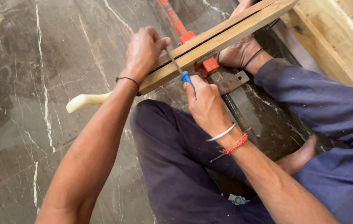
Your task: The person sits on the floor with a wooden frame bar held in a red F-clamp and files the wood edge using a blue-handled file, making repeated filing strokes while steadying the frame with the other hand.
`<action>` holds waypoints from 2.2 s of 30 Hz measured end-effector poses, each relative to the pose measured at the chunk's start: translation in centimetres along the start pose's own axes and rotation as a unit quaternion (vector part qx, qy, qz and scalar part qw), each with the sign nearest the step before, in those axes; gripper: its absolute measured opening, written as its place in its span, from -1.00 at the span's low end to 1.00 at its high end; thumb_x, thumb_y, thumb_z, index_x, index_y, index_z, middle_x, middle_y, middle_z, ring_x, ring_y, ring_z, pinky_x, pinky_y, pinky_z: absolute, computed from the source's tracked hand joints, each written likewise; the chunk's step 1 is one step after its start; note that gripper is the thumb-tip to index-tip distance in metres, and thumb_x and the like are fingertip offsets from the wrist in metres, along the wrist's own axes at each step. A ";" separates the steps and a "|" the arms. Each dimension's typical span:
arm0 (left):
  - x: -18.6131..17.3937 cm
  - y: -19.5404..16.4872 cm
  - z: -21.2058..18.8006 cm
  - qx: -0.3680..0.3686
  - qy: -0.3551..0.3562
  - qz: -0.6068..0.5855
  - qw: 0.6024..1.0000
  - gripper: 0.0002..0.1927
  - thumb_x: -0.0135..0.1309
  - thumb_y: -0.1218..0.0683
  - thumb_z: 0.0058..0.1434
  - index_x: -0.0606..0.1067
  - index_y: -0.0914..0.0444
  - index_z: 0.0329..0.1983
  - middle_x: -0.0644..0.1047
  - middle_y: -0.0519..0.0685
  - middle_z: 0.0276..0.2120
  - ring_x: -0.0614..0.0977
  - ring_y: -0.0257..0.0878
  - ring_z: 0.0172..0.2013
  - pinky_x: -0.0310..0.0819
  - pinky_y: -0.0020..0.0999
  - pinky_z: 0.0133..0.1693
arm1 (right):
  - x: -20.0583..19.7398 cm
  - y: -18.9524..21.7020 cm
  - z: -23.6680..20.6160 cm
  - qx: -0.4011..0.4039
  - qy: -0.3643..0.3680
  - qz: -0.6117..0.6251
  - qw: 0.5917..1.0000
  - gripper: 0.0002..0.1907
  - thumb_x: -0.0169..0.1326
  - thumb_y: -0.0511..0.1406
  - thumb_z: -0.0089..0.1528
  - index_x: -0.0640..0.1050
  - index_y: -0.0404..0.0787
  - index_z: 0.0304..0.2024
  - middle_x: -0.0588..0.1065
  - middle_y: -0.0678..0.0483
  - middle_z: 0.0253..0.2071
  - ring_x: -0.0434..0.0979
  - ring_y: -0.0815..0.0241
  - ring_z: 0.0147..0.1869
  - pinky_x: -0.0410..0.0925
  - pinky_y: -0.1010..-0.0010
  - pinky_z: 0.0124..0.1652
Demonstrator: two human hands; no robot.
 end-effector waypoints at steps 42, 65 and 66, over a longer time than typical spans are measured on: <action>1.0 1.7 0.3 -0.041 0.018 0.041 0.998 -0.69 0.22 -0.06 0.20 0.50 0.26 -0.45 0.61 0.06 -0.54 0.67 -0.03 -0.41 0.47 -0.09 -0.29 | 1.5 -1.0 0.4 -0.010 0.010 0.005 1.000 -0.78 -0.05 -0.30 0.43 0.42 -0.31 -0.28 0.43 -0.30 -0.50 0.50 -0.38 -0.33 0.25 -0.06 -0.43; 1.3 -0.4 -2.1 0.057 0.001 0.047 0.997 -0.70 0.24 -0.05 0.20 0.53 0.27 -0.44 0.61 0.14 -0.49 0.65 0.16 -0.37 0.48 -0.01 -0.33 | -0.9 -0.2 -2.3 0.009 0.017 -0.012 1.000 -0.80 -0.03 -0.29 0.37 0.46 -0.32 -0.27 0.48 -0.30 -0.47 0.51 -0.39 -0.29 0.27 -0.10 -0.41; 1.4 -0.5 -2.6 0.069 -0.016 0.056 0.996 -0.70 0.25 -0.04 0.19 0.54 0.27 -0.46 0.62 0.14 -0.50 0.64 0.17 -0.37 0.46 0.00 -0.34 | -0.9 -0.9 -2.8 0.038 0.019 -0.008 0.999 -0.81 -0.03 -0.29 0.35 0.46 -0.32 -0.26 0.47 -0.30 -0.48 0.52 -0.39 -0.30 0.27 -0.09 -0.43</action>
Point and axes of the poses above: each hand's wrist, its own z-axis towards the middle knuckle, its own x-axis out of the palm, y = z × x, the point moved 10 cm from there along z, towards the middle knuckle
